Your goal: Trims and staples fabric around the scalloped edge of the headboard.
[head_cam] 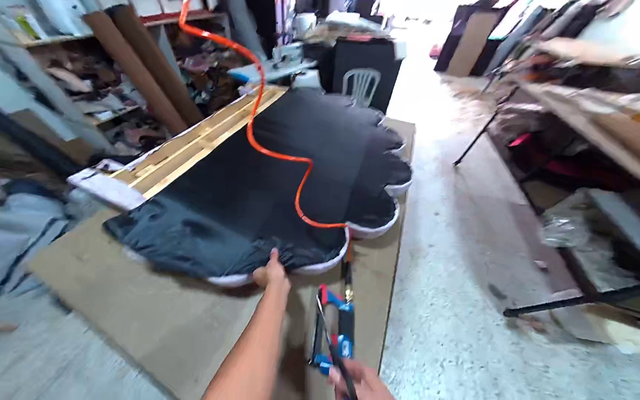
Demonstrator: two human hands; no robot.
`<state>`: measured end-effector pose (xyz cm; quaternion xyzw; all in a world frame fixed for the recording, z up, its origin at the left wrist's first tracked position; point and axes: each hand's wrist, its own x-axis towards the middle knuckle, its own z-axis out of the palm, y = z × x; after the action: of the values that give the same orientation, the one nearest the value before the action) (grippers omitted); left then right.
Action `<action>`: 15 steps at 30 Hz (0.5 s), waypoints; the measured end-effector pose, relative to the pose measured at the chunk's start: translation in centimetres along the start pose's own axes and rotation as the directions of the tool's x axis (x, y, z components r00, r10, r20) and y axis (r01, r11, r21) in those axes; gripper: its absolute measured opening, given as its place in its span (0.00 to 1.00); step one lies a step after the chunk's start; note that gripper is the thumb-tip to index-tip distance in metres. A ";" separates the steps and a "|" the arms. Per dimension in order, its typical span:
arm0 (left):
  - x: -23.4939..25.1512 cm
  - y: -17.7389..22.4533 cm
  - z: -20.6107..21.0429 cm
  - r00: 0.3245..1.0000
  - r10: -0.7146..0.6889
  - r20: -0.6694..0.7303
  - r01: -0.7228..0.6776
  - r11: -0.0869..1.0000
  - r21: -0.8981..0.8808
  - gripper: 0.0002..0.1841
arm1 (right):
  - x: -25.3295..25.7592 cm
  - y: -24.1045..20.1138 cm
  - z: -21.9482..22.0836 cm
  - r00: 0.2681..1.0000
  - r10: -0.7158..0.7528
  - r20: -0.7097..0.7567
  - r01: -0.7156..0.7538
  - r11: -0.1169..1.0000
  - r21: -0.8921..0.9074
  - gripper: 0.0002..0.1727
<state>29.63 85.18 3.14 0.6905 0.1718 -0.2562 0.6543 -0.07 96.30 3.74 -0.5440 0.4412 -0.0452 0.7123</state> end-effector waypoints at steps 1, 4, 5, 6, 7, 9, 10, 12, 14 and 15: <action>-0.3 0.7 -0.4 1.000 -0.017 0.000 0.017 1.000 0.019 0.44 | 1.9 -0.6 0.7 0.999 0.018 0.042 -0.017 1.000 -0.020 0.34; -0.3 1.9 -1.5 0.977 -0.194 0.087 0.194 0.981 0.002 0.43 | 5.3 -3.2 2.6 0.989 0.087 0.123 -0.093 0.994 0.050 0.37; 0.4 1.3 -2.0 0.952 -0.277 0.128 0.279 0.960 0.006 0.45 | 6.1 -3.7 3.2 0.984 0.111 0.138 -0.123 0.989 0.085 0.38; 1.4 0.8 -2.5 0.920 -0.352 0.170 0.352 0.935 0.031 0.46 | 7.3 -4.3 3.8 0.981 0.127 0.145 -0.145 0.982 0.119 0.38; 2.4 0.5 -3.1 0.893 -0.402 0.203 0.399 0.915 0.057 0.45 | 8.6 -4.7 4.3 0.979 0.132 0.153 -0.155 0.976 0.150 0.37; 3.6 -0.1 -5.0 0.863 -0.422 0.278 0.423 0.904 0.060 0.40 | 10.6 -5.2 5.2 0.981 0.107 0.162 -0.139 0.970 0.200 0.37; 3.9 -0.2 -5.8 0.863 -0.398 0.311 0.408 0.912 0.037 0.35 | 11.3 -5.3 5.7 0.983 0.086 0.160 -0.119 0.971 0.209 0.36; 4.4 0.4 -6.5 0.856 -0.346 0.384 0.383 0.924 -0.020 0.29 | 12.7 -6.1 6.6 0.991 0.033 0.129 -0.060 0.976 0.209 0.33; 4.8 1.4 -6.7 0.819 -0.359 0.448 0.423 0.905 -0.047 0.26 | 13.8 -6.8 7.2 0.995 -0.007 0.097 -0.014 0.975 0.220 0.28; 4.8 1.8 -6.9 0.786 -0.380 0.488 0.459 0.887 -0.047 0.25 | 13.9 -7.0 7.4 0.996 -0.022 0.085 0.002 0.972 0.236 0.25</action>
<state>35.39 91.41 1.93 0.4968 0.1797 -0.5385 0.6565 16.28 91.30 1.52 -0.4597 0.3979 -0.0777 0.7901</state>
